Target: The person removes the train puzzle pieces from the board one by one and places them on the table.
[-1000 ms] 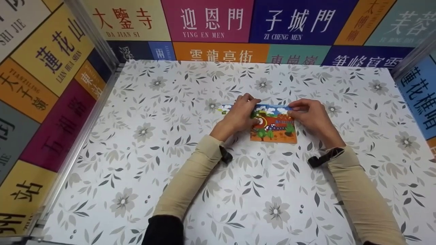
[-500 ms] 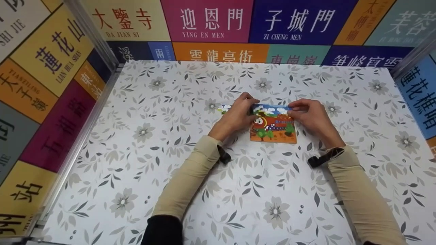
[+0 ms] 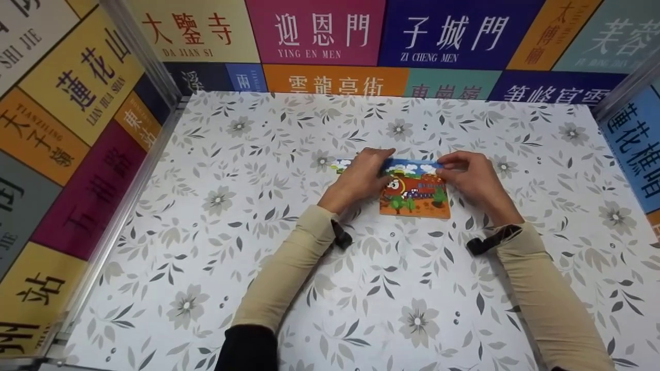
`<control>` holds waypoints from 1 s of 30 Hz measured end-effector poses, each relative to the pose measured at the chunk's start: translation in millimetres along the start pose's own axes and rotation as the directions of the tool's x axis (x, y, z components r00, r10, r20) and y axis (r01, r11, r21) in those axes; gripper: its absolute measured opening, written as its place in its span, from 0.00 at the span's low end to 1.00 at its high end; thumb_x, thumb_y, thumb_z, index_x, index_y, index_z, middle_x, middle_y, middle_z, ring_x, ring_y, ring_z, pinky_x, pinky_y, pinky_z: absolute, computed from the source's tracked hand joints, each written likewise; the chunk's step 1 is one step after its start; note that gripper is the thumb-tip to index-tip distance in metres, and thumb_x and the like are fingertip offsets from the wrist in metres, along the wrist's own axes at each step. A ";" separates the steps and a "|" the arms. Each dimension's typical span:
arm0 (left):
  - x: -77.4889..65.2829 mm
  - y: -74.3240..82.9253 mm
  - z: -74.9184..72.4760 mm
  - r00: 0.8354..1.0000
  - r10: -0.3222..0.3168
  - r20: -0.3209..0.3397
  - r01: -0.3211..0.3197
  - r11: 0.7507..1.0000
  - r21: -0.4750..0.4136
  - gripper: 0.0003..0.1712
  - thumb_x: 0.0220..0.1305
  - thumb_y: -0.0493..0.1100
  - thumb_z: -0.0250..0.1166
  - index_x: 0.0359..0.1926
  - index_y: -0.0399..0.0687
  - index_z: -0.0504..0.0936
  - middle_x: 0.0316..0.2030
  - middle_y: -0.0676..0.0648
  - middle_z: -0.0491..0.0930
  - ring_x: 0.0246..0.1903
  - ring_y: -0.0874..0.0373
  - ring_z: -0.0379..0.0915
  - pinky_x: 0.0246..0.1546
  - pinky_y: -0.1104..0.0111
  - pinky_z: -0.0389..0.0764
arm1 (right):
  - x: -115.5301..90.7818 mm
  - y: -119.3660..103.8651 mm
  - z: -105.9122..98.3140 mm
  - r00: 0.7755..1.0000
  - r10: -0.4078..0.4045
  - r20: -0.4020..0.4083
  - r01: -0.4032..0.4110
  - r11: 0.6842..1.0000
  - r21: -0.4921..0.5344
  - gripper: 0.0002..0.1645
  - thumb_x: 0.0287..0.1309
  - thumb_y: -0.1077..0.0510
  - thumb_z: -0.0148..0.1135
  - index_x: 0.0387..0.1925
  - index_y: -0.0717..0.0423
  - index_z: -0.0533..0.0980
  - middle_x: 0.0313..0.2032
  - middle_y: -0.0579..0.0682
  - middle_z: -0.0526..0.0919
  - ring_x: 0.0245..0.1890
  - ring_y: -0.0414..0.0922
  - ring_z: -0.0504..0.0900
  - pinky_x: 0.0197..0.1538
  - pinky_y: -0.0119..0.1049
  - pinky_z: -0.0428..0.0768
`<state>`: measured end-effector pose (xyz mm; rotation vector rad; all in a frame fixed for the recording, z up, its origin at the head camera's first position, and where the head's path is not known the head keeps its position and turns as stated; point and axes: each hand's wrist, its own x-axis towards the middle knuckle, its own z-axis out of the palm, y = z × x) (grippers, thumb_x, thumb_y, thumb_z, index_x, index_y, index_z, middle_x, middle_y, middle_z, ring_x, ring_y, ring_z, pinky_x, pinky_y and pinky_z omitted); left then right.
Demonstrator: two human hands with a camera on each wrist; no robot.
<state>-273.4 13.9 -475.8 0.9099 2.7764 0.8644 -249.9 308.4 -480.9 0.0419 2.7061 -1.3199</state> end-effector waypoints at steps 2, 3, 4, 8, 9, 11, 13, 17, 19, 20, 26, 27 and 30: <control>-0.4 0.0 0.7 1.000 0.002 0.005 -0.002 0.999 0.050 0.42 0.76 0.49 0.69 0.83 0.42 0.65 0.73 0.42 0.78 0.75 0.45 0.71 0.77 0.55 0.70 | -0.1 0.5 0.5 1.000 -0.004 -0.001 0.004 1.000 0.001 0.22 0.71 0.48 0.73 0.62 0.49 0.84 0.53 0.53 0.87 0.51 0.44 0.85 0.57 0.36 0.78; -0.5 0.0 0.9 1.000 0.003 0.003 -0.004 0.998 0.070 0.43 0.77 0.50 0.69 0.84 0.43 0.63 0.73 0.43 0.79 0.74 0.46 0.72 0.77 0.53 0.71 | 0.0 0.9 0.7 1.000 -0.007 -0.003 0.007 1.000 0.001 0.21 0.71 0.49 0.73 0.61 0.49 0.84 0.52 0.53 0.87 0.51 0.44 0.85 0.57 0.36 0.78; -0.7 0.0 1.1 1.000 0.001 0.006 -0.002 0.996 0.089 0.43 0.77 0.51 0.68 0.84 0.43 0.62 0.72 0.43 0.79 0.74 0.46 0.73 0.76 0.52 0.72 | 0.1 1.2 0.9 1.000 -0.011 -0.006 0.011 1.000 0.000 0.21 0.71 0.49 0.73 0.61 0.49 0.84 0.52 0.53 0.87 0.50 0.44 0.85 0.56 0.35 0.78; -0.5 1.6 1.4 1.000 -0.003 0.012 0.001 0.990 0.140 0.42 0.78 0.52 0.67 0.84 0.46 0.62 0.71 0.46 0.81 0.71 0.47 0.76 0.73 0.51 0.74 | 0.0 1.9 1.3 1.000 -0.022 -0.015 0.022 1.000 -0.004 0.20 0.71 0.50 0.73 0.60 0.49 0.84 0.51 0.52 0.88 0.48 0.41 0.86 0.53 0.31 0.79; -0.4 2.3 1.6 1.000 -0.003 0.013 0.001 0.989 0.150 0.41 0.78 0.52 0.67 0.84 0.46 0.63 0.71 0.46 0.81 0.71 0.47 0.77 0.73 0.51 0.74 | 0.1 2.2 1.2 1.000 -0.024 -0.017 0.024 1.000 -0.004 0.20 0.71 0.50 0.73 0.60 0.49 0.85 0.50 0.52 0.88 0.47 0.41 0.86 0.52 0.30 0.79; -0.6 3.9 1.7 1.000 -0.001 0.015 -0.001 0.987 0.162 0.39 0.79 0.52 0.66 0.83 0.48 0.66 0.70 0.47 0.82 0.70 0.46 0.77 0.74 0.51 0.74 | 0.1 2.4 1.0 0.999 -0.029 -0.019 0.029 1.000 0.000 0.20 0.71 0.50 0.74 0.60 0.50 0.85 0.50 0.52 0.88 0.46 0.39 0.86 0.51 0.28 0.79; -0.9 5.4 1.9 1.000 -0.001 0.021 -0.003 0.987 0.163 0.37 0.79 0.51 0.65 0.82 0.49 0.68 0.69 0.47 0.83 0.70 0.46 0.78 0.74 0.51 0.73 | 0.1 2.4 0.9 0.999 -0.032 -0.020 0.032 0.999 0.001 0.20 0.70 0.49 0.74 0.60 0.50 0.85 0.50 0.53 0.88 0.45 0.38 0.86 0.51 0.27 0.79; -1.2 7.0 2.7 1.000 0.004 0.030 -0.008 0.990 0.139 0.34 0.80 0.50 0.65 0.81 0.51 0.71 0.69 0.46 0.83 0.68 0.47 0.78 0.73 0.53 0.75 | 0.3 2.4 0.5 0.999 -0.028 -0.021 0.028 1.000 -0.005 0.20 0.71 0.49 0.74 0.60 0.50 0.85 0.50 0.52 0.88 0.46 0.38 0.86 0.52 0.28 0.78; -1.4 7.7 2.7 0.999 0.011 0.035 -0.015 0.993 0.114 0.33 0.79 0.49 0.66 0.80 0.50 0.72 0.68 0.46 0.83 0.68 0.48 0.79 0.72 0.55 0.76 | 0.6 2.5 0.3 1.000 -0.020 -0.018 0.020 1.000 -0.008 0.21 0.71 0.49 0.74 0.60 0.50 0.85 0.50 0.51 0.88 0.47 0.40 0.86 0.54 0.31 0.78; -1.5 8.0 2.6 0.999 0.016 0.038 -0.020 0.995 0.100 0.33 0.79 0.48 0.66 0.80 0.50 0.72 0.68 0.46 0.83 0.68 0.48 0.78 0.72 0.55 0.77 | 0.8 2.6 0.3 1.000 -0.016 -0.017 0.016 1.000 -0.011 0.21 0.71 0.48 0.74 0.60 0.49 0.85 0.50 0.51 0.88 0.48 0.41 0.86 0.54 0.31 0.78; -0.6 8.7 3.1 0.997 0.041 0.061 -0.041 0.999 0.003 0.32 0.80 0.45 0.65 0.79 0.47 0.72 0.72 0.45 0.79 0.72 0.53 0.75 0.75 0.60 0.74 | 1.4 2.9 -0.3 1.000 -0.010 -0.014 0.010 1.000 -0.011 0.21 0.71 0.49 0.73 0.61 0.49 0.84 0.52 0.52 0.88 0.50 0.42 0.86 0.56 0.33 0.78; -0.4 8.7 3.0 0.997 0.042 0.062 -0.042 0.999 -0.009 0.32 0.80 0.45 0.65 0.79 0.47 0.72 0.72 0.45 0.79 0.72 0.53 0.75 0.75 0.61 0.74 | 1.5 3.1 -0.5 1.000 -0.011 -0.014 0.011 1.000 -0.012 0.21 0.71 0.49 0.73 0.61 0.49 0.84 0.52 0.53 0.88 0.50 0.42 0.86 0.56 0.33 0.78; -0.1 9.0 1.6 0.998 0.044 0.054 -0.042 0.999 -0.029 0.32 0.80 0.46 0.66 0.79 0.47 0.72 0.73 0.45 0.78 0.73 0.54 0.74 0.76 0.62 0.72 | 1.5 2.7 -1.0 1.000 -0.008 -0.014 0.008 1.000 -0.012 0.21 0.71 0.49 0.73 0.61 0.49 0.84 0.53 0.53 0.88 0.50 0.42 0.86 0.58 0.35 0.77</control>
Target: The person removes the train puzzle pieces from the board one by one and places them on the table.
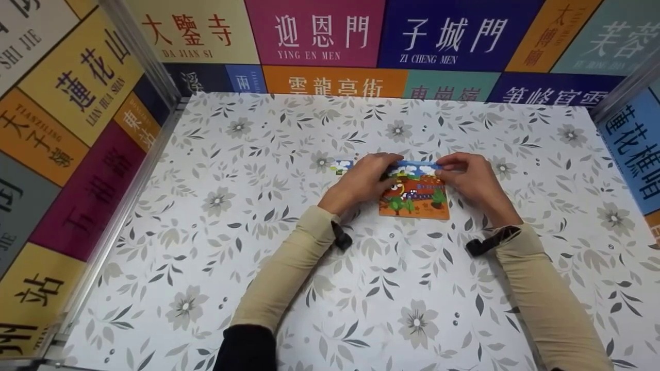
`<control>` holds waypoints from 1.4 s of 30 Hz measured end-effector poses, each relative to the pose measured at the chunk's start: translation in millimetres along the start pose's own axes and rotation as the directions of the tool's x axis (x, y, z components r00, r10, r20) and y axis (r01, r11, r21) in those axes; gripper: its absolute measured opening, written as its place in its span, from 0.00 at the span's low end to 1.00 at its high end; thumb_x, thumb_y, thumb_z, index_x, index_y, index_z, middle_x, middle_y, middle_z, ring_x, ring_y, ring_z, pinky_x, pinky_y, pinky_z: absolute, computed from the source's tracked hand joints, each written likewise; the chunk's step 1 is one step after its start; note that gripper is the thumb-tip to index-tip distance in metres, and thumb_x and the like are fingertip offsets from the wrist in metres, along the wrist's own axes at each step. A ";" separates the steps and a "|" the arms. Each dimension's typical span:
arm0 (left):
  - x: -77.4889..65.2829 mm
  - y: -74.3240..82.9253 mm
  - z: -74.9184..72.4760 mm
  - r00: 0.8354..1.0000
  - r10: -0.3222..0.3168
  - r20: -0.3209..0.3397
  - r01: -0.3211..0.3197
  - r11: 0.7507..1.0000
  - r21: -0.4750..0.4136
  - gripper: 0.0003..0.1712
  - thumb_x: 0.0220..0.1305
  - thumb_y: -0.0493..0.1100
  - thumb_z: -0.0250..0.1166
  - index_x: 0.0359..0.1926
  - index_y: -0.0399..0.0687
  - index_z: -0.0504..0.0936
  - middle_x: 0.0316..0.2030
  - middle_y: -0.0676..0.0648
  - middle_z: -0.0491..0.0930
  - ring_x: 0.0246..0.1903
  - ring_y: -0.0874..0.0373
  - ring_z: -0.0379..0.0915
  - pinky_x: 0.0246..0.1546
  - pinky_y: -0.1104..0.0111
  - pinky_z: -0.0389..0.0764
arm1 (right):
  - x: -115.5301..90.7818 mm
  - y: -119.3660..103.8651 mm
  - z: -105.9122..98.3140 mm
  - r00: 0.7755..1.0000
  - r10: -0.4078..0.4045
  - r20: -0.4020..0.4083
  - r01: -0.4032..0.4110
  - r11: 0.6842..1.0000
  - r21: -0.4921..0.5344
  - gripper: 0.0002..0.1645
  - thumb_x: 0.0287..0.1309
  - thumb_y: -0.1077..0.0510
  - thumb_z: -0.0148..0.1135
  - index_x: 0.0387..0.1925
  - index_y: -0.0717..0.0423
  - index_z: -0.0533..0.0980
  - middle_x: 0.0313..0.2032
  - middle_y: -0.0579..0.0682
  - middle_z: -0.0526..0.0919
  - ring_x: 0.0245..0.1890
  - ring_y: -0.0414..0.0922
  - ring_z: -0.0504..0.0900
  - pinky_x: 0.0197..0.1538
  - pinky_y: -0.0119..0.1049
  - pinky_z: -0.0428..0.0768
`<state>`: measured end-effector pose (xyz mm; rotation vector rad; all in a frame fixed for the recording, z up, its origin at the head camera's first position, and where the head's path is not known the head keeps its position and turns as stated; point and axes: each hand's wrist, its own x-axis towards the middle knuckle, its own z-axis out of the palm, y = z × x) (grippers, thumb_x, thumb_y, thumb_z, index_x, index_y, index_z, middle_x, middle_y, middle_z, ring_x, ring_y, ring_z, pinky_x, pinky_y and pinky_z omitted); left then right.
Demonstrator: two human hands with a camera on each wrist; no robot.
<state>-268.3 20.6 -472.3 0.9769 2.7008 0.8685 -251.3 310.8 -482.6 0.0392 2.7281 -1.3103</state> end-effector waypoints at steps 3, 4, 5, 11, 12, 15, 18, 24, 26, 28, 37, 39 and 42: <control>-1.8 0.2 -2.4 0.999 0.014 -0.029 -0.014 1.000 -0.016 0.32 0.79 0.47 0.66 0.78 0.47 0.73 0.72 0.45 0.78 0.72 0.54 0.75 0.75 0.63 0.73 | 0.4 -0.8 0.4 1.000 0.003 0.004 -0.003 1.000 0.001 0.21 0.71 0.48 0.73 0.61 0.49 0.84 0.53 0.53 0.88 0.51 0.44 0.85 0.59 0.37 0.76; -2.4 0.0 -3.2 0.999 0.023 -0.041 -0.023 1.000 -0.019 0.32 0.79 0.47 0.66 0.78 0.47 0.73 0.72 0.45 0.79 0.71 0.55 0.75 0.74 0.63 0.74 | 0.3 -1.2 0.4 1.000 0.005 0.005 -0.005 1.000 0.001 0.21 0.71 0.48 0.73 0.61 0.49 0.84 0.53 0.53 0.88 0.51 0.44 0.85 0.60 0.37 0.76; -3.5 0.1 -4.3 0.998 0.031 -0.053 -0.032 0.999 -0.020 0.31 0.79 0.47 0.66 0.78 0.47 0.74 0.71 0.45 0.79 0.71 0.55 0.76 0.74 0.63 0.75 | 0.3 -1.3 0.3 1.000 0.007 0.006 -0.007 1.000 0.001 0.21 0.71 0.48 0.74 0.61 0.49 0.84 0.53 0.53 0.87 0.51 0.44 0.85 0.60 0.37 0.76; -10.2 -1.8 -12.1 0.988 0.098 -0.117 -0.099 0.995 -0.004 0.28 0.78 0.47 0.66 0.74 0.45 0.78 0.67 0.46 0.83 0.66 0.55 0.80 0.70 0.63 0.78 | 0.4 -1.0 0.6 1.000 -0.003 0.000 0.003 1.000 0.002 0.21 0.70 0.48 0.74 0.60 0.49 0.84 0.51 0.52 0.88 0.49 0.41 0.85 0.57 0.35 0.77; -11.6 -2.2 -13.8 0.986 0.104 -0.130 -0.105 0.994 0.002 0.28 0.78 0.47 0.66 0.73 0.45 0.79 0.66 0.46 0.83 0.65 0.56 0.80 0.69 0.63 0.79 | 0.3 -0.8 0.7 1.000 -0.004 -0.004 0.004 1.000 0.004 0.21 0.70 0.48 0.74 0.60 0.49 0.85 0.50 0.51 0.88 0.48 0.40 0.85 0.57 0.35 0.77; -16.2 -4.5 -19.0 0.978 0.116 -0.176 -0.115 0.993 0.015 0.26 0.78 0.48 0.67 0.72 0.45 0.80 0.65 0.47 0.84 0.64 0.56 0.82 0.67 0.64 0.80 | 0.2 0.1 0.8 1.000 -0.008 -0.006 0.008 1.000 0.009 0.21 0.70 0.47 0.74 0.60 0.50 0.85 0.49 0.50 0.88 0.47 0.40 0.85 0.56 0.35 0.77; -19.9 -8.3 -23.5 0.972 0.120 -0.203 -0.118 0.993 0.022 0.26 0.78 0.47 0.67 0.71 0.44 0.81 0.67 0.46 0.83 0.65 0.55 0.81 0.68 0.65 0.79 | -0.2 0.8 0.5 1.000 -0.008 -0.007 0.008 1.000 0.007 0.22 0.70 0.47 0.74 0.60 0.49 0.84 0.49 0.49 0.88 0.48 0.40 0.85 0.56 0.34 0.78; -27.3 -18.1 -31.1 0.973 0.105 -0.205 -0.100 0.994 0.037 0.26 0.78 0.47 0.67 0.71 0.44 0.81 0.69 0.45 0.82 0.68 0.54 0.78 0.71 0.66 0.76 | -0.2 1.5 0.3 1.000 -0.009 -0.014 0.009 1.000 -0.004 0.22 0.70 0.46 0.74 0.60 0.50 0.84 0.50 0.51 0.88 0.50 0.42 0.85 0.56 0.34 0.78; -31.0 -22.0 -33.9 0.973 0.099 -0.208 -0.095 0.995 0.027 0.26 0.78 0.47 0.68 0.71 0.43 0.81 0.68 0.45 0.82 0.69 0.53 0.78 0.72 0.65 0.76 | -0.1 1.4 0.7 1.000 -0.008 -0.015 0.007 1.000 -0.004 0.22 0.70 0.47 0.74 0.60 0.49 0.85 0.50 0.51 0.88 0.50 0.43 0.85 0.57 0.36 0.78; -35.4 -27.0 -36.2 0.973 0.095 -0.210 -0.092 0.995 0.024 0.27 0.77 0.47 0.68 0.71 0.43 0.81 0.68 0.44 0.82 0.69 0.51 0.77 0.72 0.63 0.76 | -0.1 1.3 1.2 1.000 -0.001 -0.010 0.001 1.000 0.000 0.22 0.70 0.46 0.74 0.60 0.49 0.84 0.51 0.51 0.88 0.51 0.44 0.85 0.59 0.38 0.77; -56.2 -52.8 -46.0 0.971 0.069 -0.230 -0.064 0.998 0.027 0.27 0.76 0.45 0.69 0.70 0.41 0.81 0.66 0.42 0.83 0.67 0.49 0.79 0.70 0.60 0.78 | -0.4 0.7 1.1 0.999 0.028 0.016 -0.028 0.999 0.019 0.23 0.70 0.46 0.74 0.62 0.48 0.84 0.53 0.53 0.87 0.55 0.46 0.83 0.63 0.42 0.75; -59.3 -57.6 -48.6 0.970 0.056 -0.238 -0.055 0.998 0.011 0.27 0.75 0.45 0.70 0.70 0.40 0.82 0.66 0.42 0.83 0.68 0.48 0.79 0.71 0.59 0.77 | 0.0 1.0 0.9 1.000 0.022 0.012 -0.022 1.000 0.019 0.23 0.70 0.46 0.74 0.61 0.48 0.84 0.52 0.52 0.87 0.54 0.46 0.84 0.62 0.40 0.75; -62.5 -64.9 -51.6 0.969 0.024 -0.248 -0.032 0.999 -0.031 0.27 0.74 0.43 0.71 0.70 0.40 0.82 0.65 0.43 0.84 0.68 0.49 0.79 0.73 0.60 0.76 | 0.4 1.7 0.9 1.000 0.007 -0.004 -0.007 1.000 0.008 0.21 0.70 0.47 0.74 0.60 0.48 0.84 0.50 0.51 0.87 0.50 0.43 0.85 0.58 0.36 0.77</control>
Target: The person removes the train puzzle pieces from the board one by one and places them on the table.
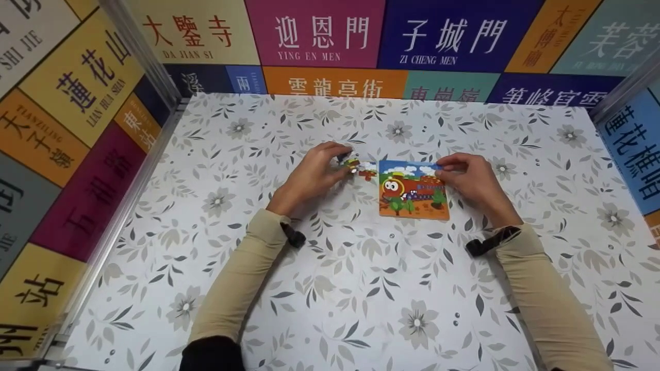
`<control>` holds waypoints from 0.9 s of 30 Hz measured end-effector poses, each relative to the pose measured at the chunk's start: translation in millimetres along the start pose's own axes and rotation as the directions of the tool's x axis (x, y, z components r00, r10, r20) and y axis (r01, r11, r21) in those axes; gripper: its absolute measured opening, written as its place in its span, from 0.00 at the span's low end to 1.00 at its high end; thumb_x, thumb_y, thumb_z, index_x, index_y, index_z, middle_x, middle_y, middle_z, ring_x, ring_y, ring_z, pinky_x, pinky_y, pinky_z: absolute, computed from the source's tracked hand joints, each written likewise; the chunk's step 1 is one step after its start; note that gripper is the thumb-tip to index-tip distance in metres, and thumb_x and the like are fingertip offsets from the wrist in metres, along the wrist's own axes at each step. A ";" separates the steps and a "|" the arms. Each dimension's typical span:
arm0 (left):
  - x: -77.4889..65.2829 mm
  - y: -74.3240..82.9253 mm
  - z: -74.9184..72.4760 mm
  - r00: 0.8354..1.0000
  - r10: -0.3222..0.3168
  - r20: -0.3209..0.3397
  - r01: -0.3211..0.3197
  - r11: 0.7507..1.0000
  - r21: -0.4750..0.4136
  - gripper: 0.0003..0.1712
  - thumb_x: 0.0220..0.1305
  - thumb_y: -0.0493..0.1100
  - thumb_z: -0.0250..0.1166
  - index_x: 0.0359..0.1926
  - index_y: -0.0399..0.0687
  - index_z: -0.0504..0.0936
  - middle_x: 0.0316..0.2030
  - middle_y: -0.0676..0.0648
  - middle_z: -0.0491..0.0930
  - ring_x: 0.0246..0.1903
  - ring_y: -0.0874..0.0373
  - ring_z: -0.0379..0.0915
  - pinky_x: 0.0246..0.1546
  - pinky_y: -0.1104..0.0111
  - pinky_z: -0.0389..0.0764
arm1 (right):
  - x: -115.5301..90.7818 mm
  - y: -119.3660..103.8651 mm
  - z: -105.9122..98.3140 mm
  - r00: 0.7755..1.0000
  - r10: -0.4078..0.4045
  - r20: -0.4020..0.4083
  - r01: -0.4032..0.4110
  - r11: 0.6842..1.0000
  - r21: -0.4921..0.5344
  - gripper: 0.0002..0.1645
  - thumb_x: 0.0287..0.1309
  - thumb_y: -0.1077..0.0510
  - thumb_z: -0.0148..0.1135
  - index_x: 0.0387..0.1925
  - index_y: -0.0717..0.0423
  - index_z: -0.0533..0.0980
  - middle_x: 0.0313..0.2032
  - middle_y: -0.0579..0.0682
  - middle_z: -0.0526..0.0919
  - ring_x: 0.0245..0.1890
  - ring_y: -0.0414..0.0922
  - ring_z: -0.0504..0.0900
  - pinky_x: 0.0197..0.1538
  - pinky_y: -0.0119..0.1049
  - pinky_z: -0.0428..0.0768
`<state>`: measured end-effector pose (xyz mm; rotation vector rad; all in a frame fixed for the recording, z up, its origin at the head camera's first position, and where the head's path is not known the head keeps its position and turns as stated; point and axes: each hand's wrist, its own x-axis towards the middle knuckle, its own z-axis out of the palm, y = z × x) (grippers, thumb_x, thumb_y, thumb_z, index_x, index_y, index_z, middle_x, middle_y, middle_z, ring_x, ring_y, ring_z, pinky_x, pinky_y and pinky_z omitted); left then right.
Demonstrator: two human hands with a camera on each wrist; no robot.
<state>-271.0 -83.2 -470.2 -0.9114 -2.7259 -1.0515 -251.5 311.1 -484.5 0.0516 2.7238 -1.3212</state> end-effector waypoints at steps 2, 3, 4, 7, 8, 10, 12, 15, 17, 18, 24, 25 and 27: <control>-1.5 -5.1 -1.8 1.000 -0.028 -0.002 0.028 0.999 -0.025 0.28 0.73 0.43 0.72 0.70 0.41 0.82 0.65 0.43 0.83 0.68 0.50 0.78 0.73 0.60 0.76 | 0.3 0.6 0.3 1.000 -0.009 -0.010 0.009 1.000 -0.007 0.21 0.70 0.48 0.74 0.60 0.49 0.85 0.49 0.50 0.87 0.49 0.42 0.85 0.55 0.34 0.78; -2.4 -7.4 -2.8 0.999 -0.040 -0.001 0.040 0.999 -0.035 0.28 0.72 0.42 0.73 0.70 0.41 0.82 0.65 0.44 0.84 0.67 0.50 0.79 0.73 0.60 0.76 | 0.5 0.8 0.5 1.000 -0.014 -0.013 0.013 1.000 -0.010 0.21 0.70 0.48 0.74 0.60 0.49 0.85 0.49 0.49 0.88 0.48 0.41 0.85 0.54 0.33 0.78; -2.8 -9.8 -3.6 0.999 -0.046 -0.002 0.046 0.998 -0.038 0.28 0.72 0.42 0.73 0.70 0.41 0.82 0.65 0.44 0.84 0.66 0.50 0.79 0.71 0.60 0.77 | 0.5 0.9 0.7 1.000 -0.014 -0.014 0.014 1.000 -0.013 0.21 0.70 0.48 0.74 0.60 0.49 0.85 0.49 0.49 0.87 0.48 0.41 0.85 0.54 0.33 0.78; -4.2 -15.9 -6.3 0.999 -0.046 0.001 0.046 0.998 -0.039 0.27 0.72 0.42 0.73 0.69 0.40 0.83 0.64 0.42 0.85 0.63 0.49 0.81 0.67 0.59 0.80 | 0.5 0.3 1.1 1.000 -0.011 -0.011 0.011 1.000 -0.012 0.21 0.70 0.48 0.74 0.60 0.49 0.85 0.49 0.49 0.87 0.49 0.42 0.85 0.56 0.35 0.78; -5.0 -17.7 -7.7 0.999 -0.045 0.004 0.045 0.998 -0.035 0.27 0.72 0.42 0.73 0.68 0.40 0.83 0.64 0.42 0.85 0.63 0.48 0.82 0.66 0.59 0.81 | 0.4 -0.3 1.2 1.000 -0.009 -0.008 0.009 1.000 -0.011 0.21 0.70 0.48 0.74 0.60 0.49 0.85 0.49 0.50 0.87 0.49 0.43 0.85 0.57 0.36 0.77; -6.7 -21.2 -10.6 0.999 -0.052 0.013 0.052 0.998 -0.033 0.26 0.72 0.40 0.73 0.68 0.40 0.83 0.64 0.41 0.84 0.63 0.48 0.82 0.66 0.58 0.81 | 0.5 -1.4 1.1 1.000 -0.002 -0.003 0.002 1.000 -0.012 0.21 0.70 0.47 0.74 0.60 0.49 0.85 0.50 0.51 0.87 0.51 0.45 0.84 0.59 0.39 0.76; -8.9 -24.3 -13.3 0.997 -0.068 0.027 0.069 0.997 -0.044 0.26 0.72 0.39 0.72 0.69 0.40 0.83 0.65 0.41 0.84 0.64 0.48 0.81 0.68 0.58 0.80 | 0.4 -2.3 0.8 1.000 0.005 -0.001 -0.005 1.000 -0.013 0.21 0.70 0.47 0.74 0.60 0.49 0.85 0.50 0.52 0.87 0.52 0.46 0.83 0.60 0.41 0.76; -11.8 -28.5 -17.5 0.994 -0.100 0.054 0.103 0.993 -0.059 0.27 0.71 0.37 0.72 0.69 0.40 0.82 0.65 0.41 0.83 0.66 0.49 0.80 0.71 0.58 0.78 | 0.4 -2.7 0.5 1.000 0.006 0.000 -0.006 1.000 -0.017 0.22 0.70 0.47 0.74 0.60 0.49 0.85 0.50 0.52 0.87 0.52 0.46 0.83 0.60 0.41 0.75; -13.1 -30.5 -20.1 0.991 -0.115 0.070 0.119 0.991 -0.063 0.27 0.71 0.36 0.71 0.69 0.39 0.82 0.66 0.41 0.83 0.67 0.49 0.80 0.72 0.59 0.77 | 0.4 -2.4 0.2 1.000 0.005 0.000 -0.005 1.000 -0.019 0.22 0.70 0.47 0.74 0.60 0.49 0.85 0.50 0.52 0.87 0.52 0.46 0.83 0.60 0.41 0.75; -13.5 -31.6 -21.5 0.990 -0.119 0.078 0.124 0.991 -0.059 0.27 0.70 0.36 0.71 0.69 0.39 0.82 0.66 0.41 0.84 0.67 0.48 0.79 0.73 0.59 0.76 | 0.3 -2.3 0.2 1.000 0.004 0.001 -0.004 1.000 -0.021 0.22 0.70 0.47 0.74 0.60 0.49 0.85 0.50 0.52 0.87 0.52 0.46 0.83 0.60 0.41 0.75; -15.1 -36.8 -27.4 0.988 -0.114 0.106 0.118 0.993 -0.030 0.27 0.70 0.33 0.71 0.68 0.37 0.83 0.64 0.39 0.85 0.67 0.46 0.80 0.73 0.57 0.76 | 0.5 -2.1 -0.1 1.000 0.009 0.010 -0.009 1.000 -0.010 0.22 0.71 0.47 0.73 0.61 0.49 0.84 0.51 0.53 0.87 0.53 0.47 0.83 0.61 0.42 0.75; -15.3 -37.6 -27.7 0.988 -0.109 0.109 0.113 0.993 -0.025 0.27 0.70 0.33 0.70 0.68 0.37 0.83 0.64 0.38 0.85 0.66 0.45 0.80 0.73 0.57 0.76 | 0.4 -2.0 -0.1 1.000 0.009 0.010 -0.009 1.000 -0.007 0.22 0.71 0.47 0.73 0.61 0.49 0.84 0.51 0.52 0.87 0.53 0.46 0.84 0.61 0.42 0.76; -16.1 -39.0 -28.2 0.988 -0.104 0.115 0.106 0.994 -0.015 0.26 0.70 0.33 0.69 0.68 0.36 0.83 0.63 0.38 0.85 0.66 0.45 0.81 0.73 0.56 0.76 | -0.1 -1.9 -0.1 1.000 0.007 0.008 -0.007 1.000 -0.003 0.22 0.71 0.47 0.73 0.61 0.49 0.84 0.50 0.52 0.87 0.51 0.45 0.84 0.60 0.40 0.76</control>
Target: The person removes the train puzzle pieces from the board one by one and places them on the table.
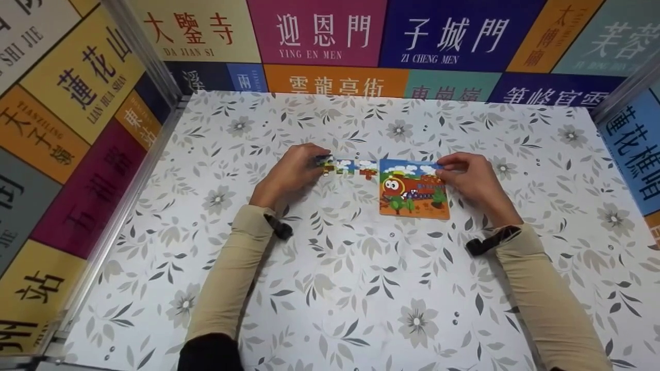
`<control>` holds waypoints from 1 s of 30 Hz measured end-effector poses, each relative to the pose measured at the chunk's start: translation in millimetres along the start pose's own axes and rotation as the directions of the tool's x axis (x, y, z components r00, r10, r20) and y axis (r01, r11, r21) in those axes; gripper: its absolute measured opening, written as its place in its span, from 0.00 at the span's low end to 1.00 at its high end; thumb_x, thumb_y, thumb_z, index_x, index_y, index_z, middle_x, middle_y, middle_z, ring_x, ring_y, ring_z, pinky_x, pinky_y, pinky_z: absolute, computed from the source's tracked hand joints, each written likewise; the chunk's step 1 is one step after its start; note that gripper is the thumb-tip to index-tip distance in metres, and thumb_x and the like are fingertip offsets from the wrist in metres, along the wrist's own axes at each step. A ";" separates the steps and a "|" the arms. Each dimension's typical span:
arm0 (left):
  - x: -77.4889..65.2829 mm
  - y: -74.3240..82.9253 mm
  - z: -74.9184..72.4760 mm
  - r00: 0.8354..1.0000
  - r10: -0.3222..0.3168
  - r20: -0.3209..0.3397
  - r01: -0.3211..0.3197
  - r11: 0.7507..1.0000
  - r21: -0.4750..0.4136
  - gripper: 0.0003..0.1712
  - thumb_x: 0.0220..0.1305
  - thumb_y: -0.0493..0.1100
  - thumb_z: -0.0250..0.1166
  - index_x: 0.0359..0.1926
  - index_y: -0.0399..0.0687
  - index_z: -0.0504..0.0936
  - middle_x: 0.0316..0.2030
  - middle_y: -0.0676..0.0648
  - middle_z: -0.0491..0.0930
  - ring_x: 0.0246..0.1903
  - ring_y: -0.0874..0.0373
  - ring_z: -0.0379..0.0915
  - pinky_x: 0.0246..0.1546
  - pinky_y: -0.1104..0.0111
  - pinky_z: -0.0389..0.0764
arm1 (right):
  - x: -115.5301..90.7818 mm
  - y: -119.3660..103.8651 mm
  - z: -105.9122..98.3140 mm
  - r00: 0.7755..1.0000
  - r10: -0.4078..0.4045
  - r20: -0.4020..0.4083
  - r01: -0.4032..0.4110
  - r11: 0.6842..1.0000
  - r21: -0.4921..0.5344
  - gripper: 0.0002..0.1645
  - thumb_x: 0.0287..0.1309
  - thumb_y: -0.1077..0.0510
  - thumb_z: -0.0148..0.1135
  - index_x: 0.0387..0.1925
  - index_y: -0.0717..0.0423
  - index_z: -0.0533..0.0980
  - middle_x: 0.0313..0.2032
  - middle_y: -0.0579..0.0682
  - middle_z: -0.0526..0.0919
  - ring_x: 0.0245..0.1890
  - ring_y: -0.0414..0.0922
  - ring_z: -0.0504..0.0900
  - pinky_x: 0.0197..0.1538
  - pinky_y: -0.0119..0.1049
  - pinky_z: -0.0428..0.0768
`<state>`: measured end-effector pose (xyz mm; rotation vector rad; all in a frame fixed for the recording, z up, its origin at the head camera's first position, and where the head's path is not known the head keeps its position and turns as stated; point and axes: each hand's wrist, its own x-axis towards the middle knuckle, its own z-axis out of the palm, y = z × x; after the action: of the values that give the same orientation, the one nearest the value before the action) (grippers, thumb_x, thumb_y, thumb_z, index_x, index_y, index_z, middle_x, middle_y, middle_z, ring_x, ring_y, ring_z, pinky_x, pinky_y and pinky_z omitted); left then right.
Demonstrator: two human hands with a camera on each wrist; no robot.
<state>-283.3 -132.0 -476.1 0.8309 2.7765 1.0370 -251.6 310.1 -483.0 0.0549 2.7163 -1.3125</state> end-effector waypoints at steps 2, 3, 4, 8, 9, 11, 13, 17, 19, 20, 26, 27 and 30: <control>-0.6 -1.2 -0.1 1.000 0.001 0.013 -0.001 1.000 0.007 0.26 0.70 0.33 0.68 0.69 0.37 0.82 0.64 0.38 0.85 0.67 0.45 0.80 0.74 0.57 0.75 | -0.6 0.1 0.2 1.000 -0.006 -0.006 0.006 1.000 0.001 0.21 0.71 0.48 0.74 0.60 0.49 0.85 0.49 0.51 0.88 0.49 0.43 0.85 0.58 0.37 0.77; -1.0 -1.5 -0.2 1.000 -0.002 0.018 0.002 1.000 0.008 0.27 0.70 0.33 0.68 0.69 0.37 0.82 0.65 0.38 0.84 0.68 0.45 0.80 0.74 0.57 0.75 | -0.7 0.1 0.4 1.000 -0.009 -0.008 0.009 1.000 0.000 0.20 0.70 0.49 0.74 0.60 0.49 0.85 0.49 0.50 0.88 0.48 0.42 0.86 0.57 0.35 0.77; -1.4 -1.9 -0.2 1.000 -0.007 0.025 0.007 1.000 0.005 0.27 0.71 0.33 0.68 0.69 0.37 0.82 0.65 0.38 0.84 0.68 0.46 0.79 0.75 0.57 0.74 | -0.9 0.1 0.5 1.000 -0.012 -0.011 0.012 1.000 0.000 0.20 0.70 0.49 0.74 0.60 0.49 0.85 0.48 0.50 0.88 0.47 0.41 0.86 0.56 0.34 0.77; -3.4 -1.8 -1.3 0.998 -0.035 0.050 0.035 0.999 -0.014 0.28 0.71 0.32 0.68 0.71 0.40 0.81 0.67 0.40 0.83 0.70 0.47 0.77 0.76 0.57 0.73 | -0.9 0.0 1.0 1.000 -0.016 -0.009 0.016 1.000 0.002 0.21 0.70 0.49 0.74 0.60 0.50 0.85 0.48 0.49 0.88 0.45 0.39 0.87 0.54 0.31 0.78; -3.9 -1.5 -1.6 0.998 -0.040 0.055 0.041 0.999 -0.018 0.28 0.71 0.32 0.68 0.71 0.40 0.81 0.67 0.41 0.83 0.71 0.47 0.77 0.76 0.57 0.72 | -0.9 -0.2 0.9 1.000 -0.014 -0.009 0.014 1.000 0.002 0.21 0.70 0.49 0.74 0.60 0.50 0.85 0.48 0.49 0.88 0.45 0.39 0.87 0.54 0.31 0.78; -4.3 -1.2 -2.3 0.997 -0.046 0.066 0.048 0.999 -0.022 0.28 0.71 0.32 0.68 0.71 0.41 0.81 0.68 0.41 0.82 0.72 0.47 0.76 0.77 0.57 0.71 | -1.0 -0.5 0.8 1.000 -0.014 -0.010 0.014 1.000 -0.001 0.21 0.70 0.48 0.74 0.60 0.50 0.85 0.49 0.50 0.88 0.46 0.39 0.86 0.54 0.31 0.78; -3.9 -1.4 -2.5 0.996 -0.045 0.076 0.047 0.999 -0.024 0.28 0.71 0.32 0.68 0.72 0.40 0.81 0.69 0.41 0.82 0.72 0.47 0.75 0.78 0.57 0.70 | -1.2 -0.7 0.8 1.000 -0.016 -0.011 0.016 1.000 -0.005 0.21 0.71 0.48 0.74 0.60 0.49 0.85 0.49 0.50 0.88 0.46 0.39 0.86 0.54 0.31 0.78; -3.2 -2.1 -3.2 0.994 -0.047 0.098 0.048 0.999 -0.018 0.28 0.72 0.32 0.66 0.71 0.41 0.81 0.68 0.41 0.82 0.72 0.48 0.76 0.77 0.56 0.71 | -1.1 -0.4 0.9 1.000 -0.022 -0.010 0.022 1.000 -0.006 0.21 0.71 0.48 0.74 0.60 0.49 0.85 0.49 0.50 0.88 0.47 0.39 0.86 0.53 0.29 0.78; -3.5 -2.0 -4.1 0.992 -0.055 0.111 0.058 0.998 -0.019 0.27 0.71 0.32 0.66 0.70 0.42 0.82 0.68 0.42 0.83 0.71 0.49 0.76 0.76 0.56 0.72 | -1.0 -0.1 0.9 1.000 -0.019 -0.008 0.019 1.000 -0.003 0.21 0.71 0.48 0.74 0.60 0.49 0.85 0.49 0.50 0.88 0.47 0.40 0.86 0.53 0.29 0.78; -3.8 -1.7 -4.5 0.991 -0.062 0.116 0.065 0.998 -0.022 0.27 0.71 0.31 0.66 0.70 0.43 0.83 0.68 0.42 0.83 0.70 0.49 0.77 0.76 0.56 0.73 | -0.8 0.1 0.9 1.000 -0.016 -0.007 0.016 1.000 -0.001 0.21 0.71 0.48 0.74 0.60 0.49 0.85 0.49 0.50 0.88 0.47 0.40 0.86 0.53 0.30 0.78; -4.4 -0.1 -3.2 0.991 -0.076 0.106 0.080 0.996 -0.032 0.24 0.73 0.34 0.66 0.68 0.44 0.84 0.67 0.43 0.83 0.70 0.49 0.77 0.76 0.56 0.72 | 0.4 1.1 0.7 1.000 0.006 -0.002 -0.006 1.000 0.005 0.22 0.71 0.47 0.74 0.61 0.48 0.84 0.51 0.51 0.87 0.51 0.44 0.85 0.57 0.35 0.78; -4.2 -0.1 -2.4 0.993 -0.071 0.100 0.074 0.997 -0.031 0.23 0.74 0.34 0.67 0.67 0.44 0.84 0.67 0.43 0.83 0.70 0.49 0.77 0.76 0.56 0.72 | 0.5 1.0 0.7 1.000 0.008 -0.002 -0.008 1.000 0.004 0.22 0.71 0.47 0.73 0.61 0.48 0.84 0.51 0.51 0.87 0.52 0.44 0.84 0.58 0.35 0.77; -3.8 -0.5 -0.4 0.995 -0.050 0.081 0.052 0.998 -0.021 0.21 0.75 0.35 0.67 0.66 0.43 0.85 0.66 0.42 0.84 0.70 0.48 0.77 0.76 0.56 0.72 | 0.3 0.6 0.6 1.000 0.003 -0.001 -0.003 1.000 -0.003 0.22 0.71 0.47 0.73 0.61 0.49 0.84 0.52 0.51 0.87 0.50 0.41 0.85 0.57 0.34 0.77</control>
<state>-280.5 -134.5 -476.5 0.7762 2.6989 1.0022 -251.7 310.0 -483.9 0.0585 2.7180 -1.3074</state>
